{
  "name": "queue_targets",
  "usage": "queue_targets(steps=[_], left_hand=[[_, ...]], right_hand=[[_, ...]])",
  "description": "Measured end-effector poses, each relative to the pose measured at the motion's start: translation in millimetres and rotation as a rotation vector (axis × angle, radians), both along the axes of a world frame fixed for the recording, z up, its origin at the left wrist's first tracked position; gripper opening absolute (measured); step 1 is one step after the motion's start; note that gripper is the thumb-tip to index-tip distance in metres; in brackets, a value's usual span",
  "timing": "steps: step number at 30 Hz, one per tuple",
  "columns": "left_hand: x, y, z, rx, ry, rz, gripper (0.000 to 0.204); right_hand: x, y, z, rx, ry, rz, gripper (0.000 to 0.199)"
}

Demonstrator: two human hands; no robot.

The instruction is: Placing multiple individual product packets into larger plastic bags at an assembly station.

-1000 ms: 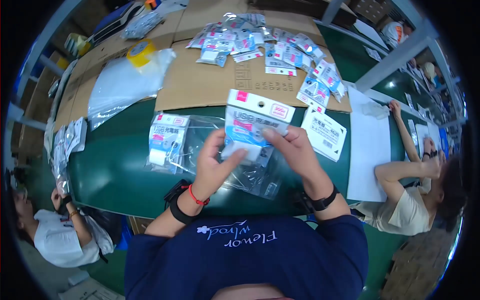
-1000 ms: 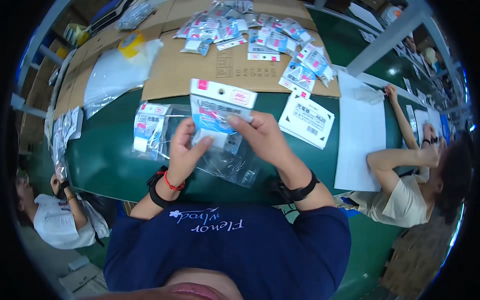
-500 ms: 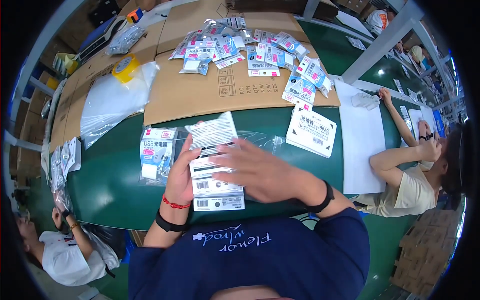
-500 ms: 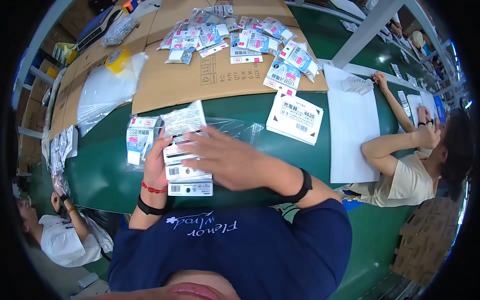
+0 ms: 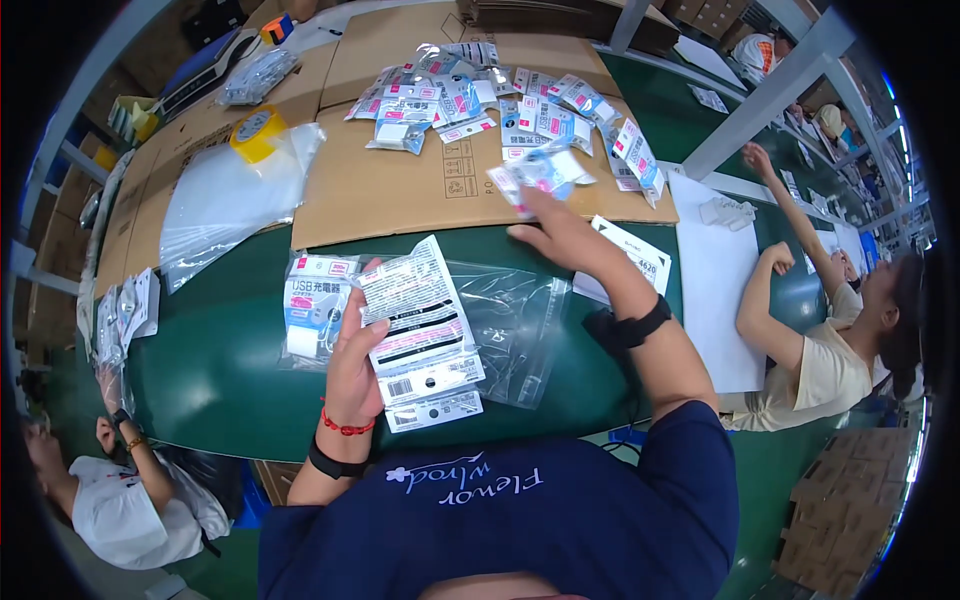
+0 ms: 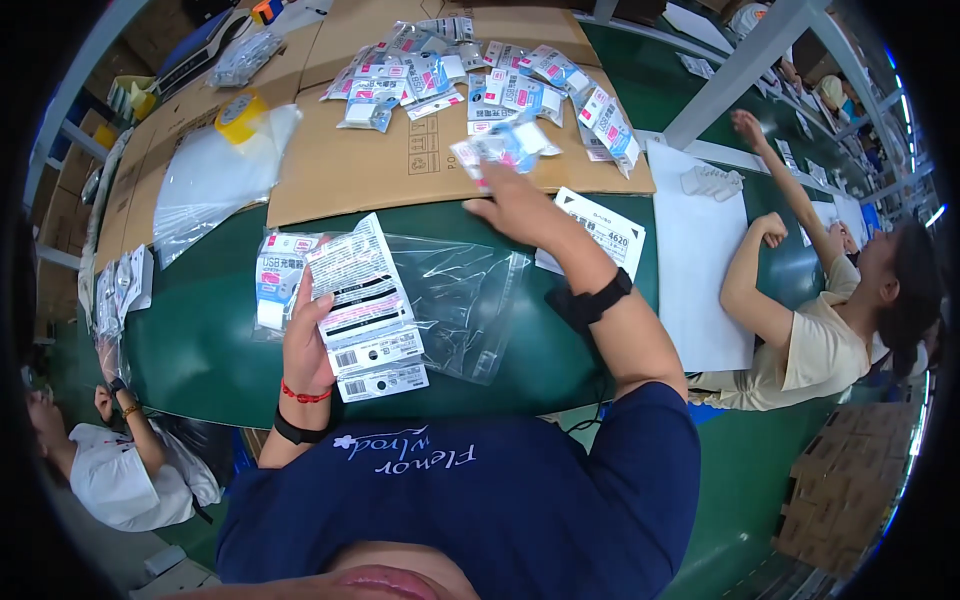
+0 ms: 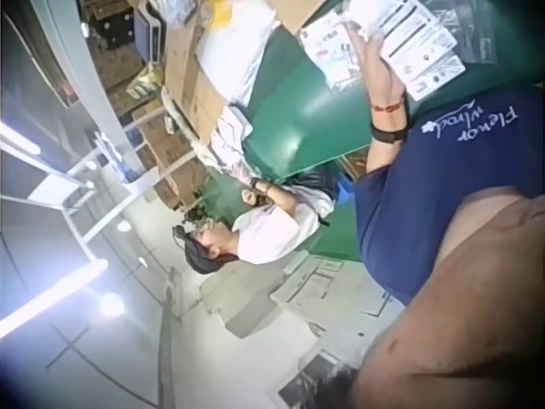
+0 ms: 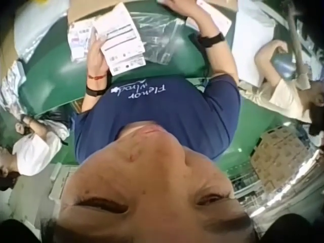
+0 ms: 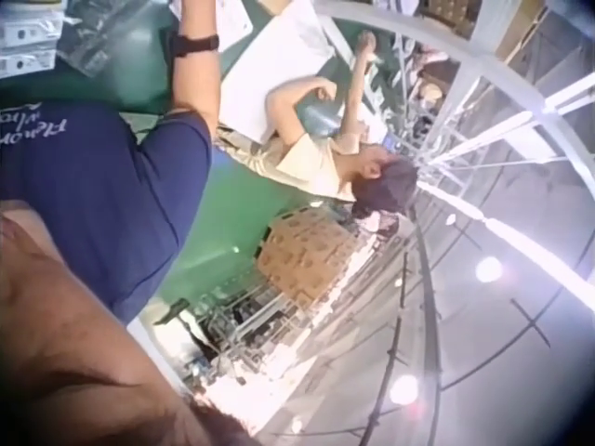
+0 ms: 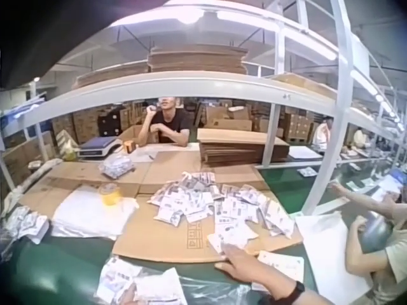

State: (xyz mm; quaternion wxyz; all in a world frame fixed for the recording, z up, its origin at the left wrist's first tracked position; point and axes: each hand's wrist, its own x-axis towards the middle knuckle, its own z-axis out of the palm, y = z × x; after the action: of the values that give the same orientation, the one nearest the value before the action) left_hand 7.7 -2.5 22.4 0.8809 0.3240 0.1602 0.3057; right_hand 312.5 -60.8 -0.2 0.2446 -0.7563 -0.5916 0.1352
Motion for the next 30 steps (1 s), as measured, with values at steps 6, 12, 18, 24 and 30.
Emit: queue_targets(steps=[6,12,18,24,30], left_hand=[[-12.0,0.0,3.5,-0.009,0.013,0.032,0.065],[-21.2,1.3,-0.4,-0.027,0.019,0.059,0.065],[-18.4,0.9,-0.9,-0.038,0.009,0.085,0.067],[-29.6,2.2,-16.7,0.004,0.088,0.141,0.052],[-24.8,8.7,-17.9,-0.016,0.011,0.046,0.044]], right_hand=[[26.1,30.4,16.2,0.305,-0.196,0.175,0.056],[41.5,46.5,-2.4,0.037,-0.112,0.207,0.062],[20.7,44.7,13.0,0.132,-0.234,0.298,0.052],[7.7,94.2,-13.5,0.226,-0.319,0.401,0.044],[15.1,76.2,-19.6,0.04,-0.333,0.321,0.053]])
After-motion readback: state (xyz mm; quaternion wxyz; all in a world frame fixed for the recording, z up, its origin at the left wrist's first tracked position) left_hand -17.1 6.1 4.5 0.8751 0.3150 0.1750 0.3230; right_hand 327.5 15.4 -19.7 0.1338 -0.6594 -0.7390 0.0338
